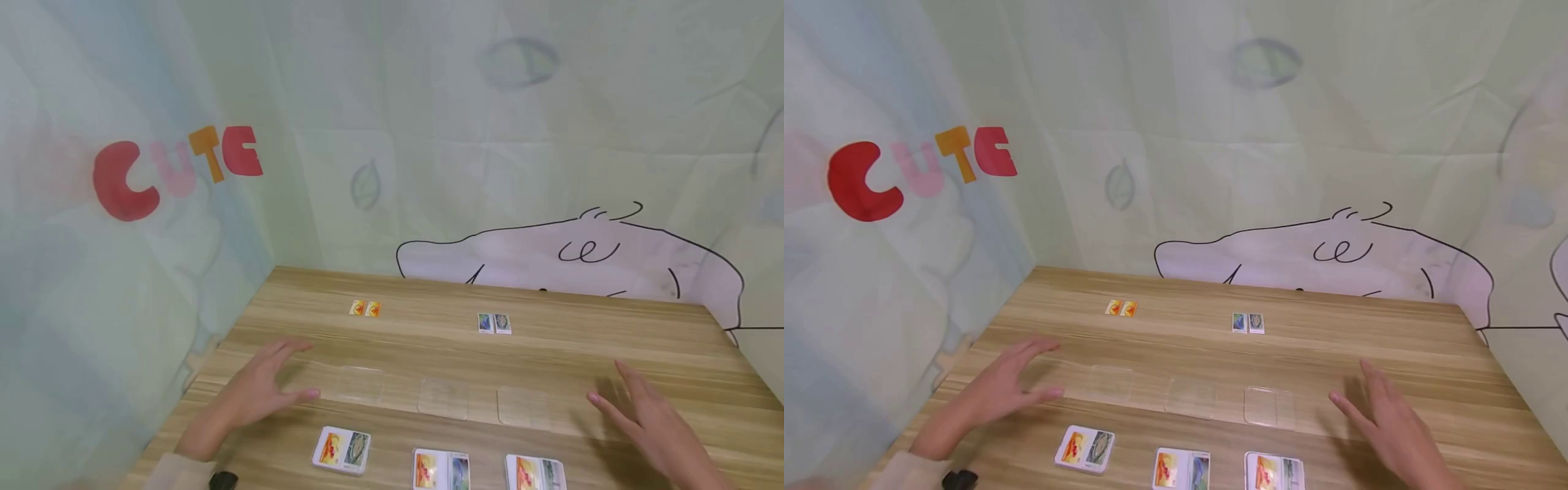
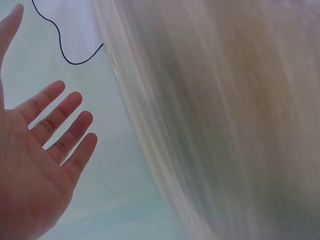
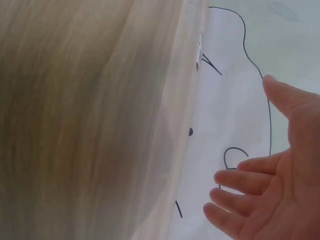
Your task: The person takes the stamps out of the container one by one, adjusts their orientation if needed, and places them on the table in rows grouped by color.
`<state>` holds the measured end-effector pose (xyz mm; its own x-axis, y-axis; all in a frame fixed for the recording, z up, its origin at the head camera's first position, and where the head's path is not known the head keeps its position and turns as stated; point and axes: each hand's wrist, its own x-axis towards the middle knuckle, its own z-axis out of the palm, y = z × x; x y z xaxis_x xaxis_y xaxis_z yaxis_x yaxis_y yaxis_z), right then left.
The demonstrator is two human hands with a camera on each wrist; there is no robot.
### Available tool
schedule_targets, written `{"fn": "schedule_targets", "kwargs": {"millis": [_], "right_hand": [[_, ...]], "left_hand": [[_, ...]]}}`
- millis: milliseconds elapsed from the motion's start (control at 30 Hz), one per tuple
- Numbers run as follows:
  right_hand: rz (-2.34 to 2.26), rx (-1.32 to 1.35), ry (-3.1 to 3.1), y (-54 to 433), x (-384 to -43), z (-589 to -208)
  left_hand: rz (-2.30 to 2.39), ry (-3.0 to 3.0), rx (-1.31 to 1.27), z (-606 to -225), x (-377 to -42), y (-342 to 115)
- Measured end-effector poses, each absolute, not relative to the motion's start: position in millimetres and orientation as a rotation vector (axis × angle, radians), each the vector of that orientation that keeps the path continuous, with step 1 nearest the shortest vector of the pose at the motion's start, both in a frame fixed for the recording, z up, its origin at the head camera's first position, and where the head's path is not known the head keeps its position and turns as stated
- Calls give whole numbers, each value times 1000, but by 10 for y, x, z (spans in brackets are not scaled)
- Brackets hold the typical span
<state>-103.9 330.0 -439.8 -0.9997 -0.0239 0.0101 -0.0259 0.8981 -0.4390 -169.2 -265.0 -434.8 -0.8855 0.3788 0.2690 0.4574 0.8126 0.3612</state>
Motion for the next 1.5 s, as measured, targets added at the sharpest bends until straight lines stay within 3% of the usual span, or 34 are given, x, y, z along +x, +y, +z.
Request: {"fn": "schedule_targets", "kwargs": {"millis": [300,1500], "right_hand": [[772,91,-2984,3236,-1018,-4392],[787,184,-2930,2927,-1016,-4287]], "left_hand": [[-767,-2865,-652,-4329,-1587,-2596],[-1059,-2845,-1068,-4322,-1413,-2358]]}}
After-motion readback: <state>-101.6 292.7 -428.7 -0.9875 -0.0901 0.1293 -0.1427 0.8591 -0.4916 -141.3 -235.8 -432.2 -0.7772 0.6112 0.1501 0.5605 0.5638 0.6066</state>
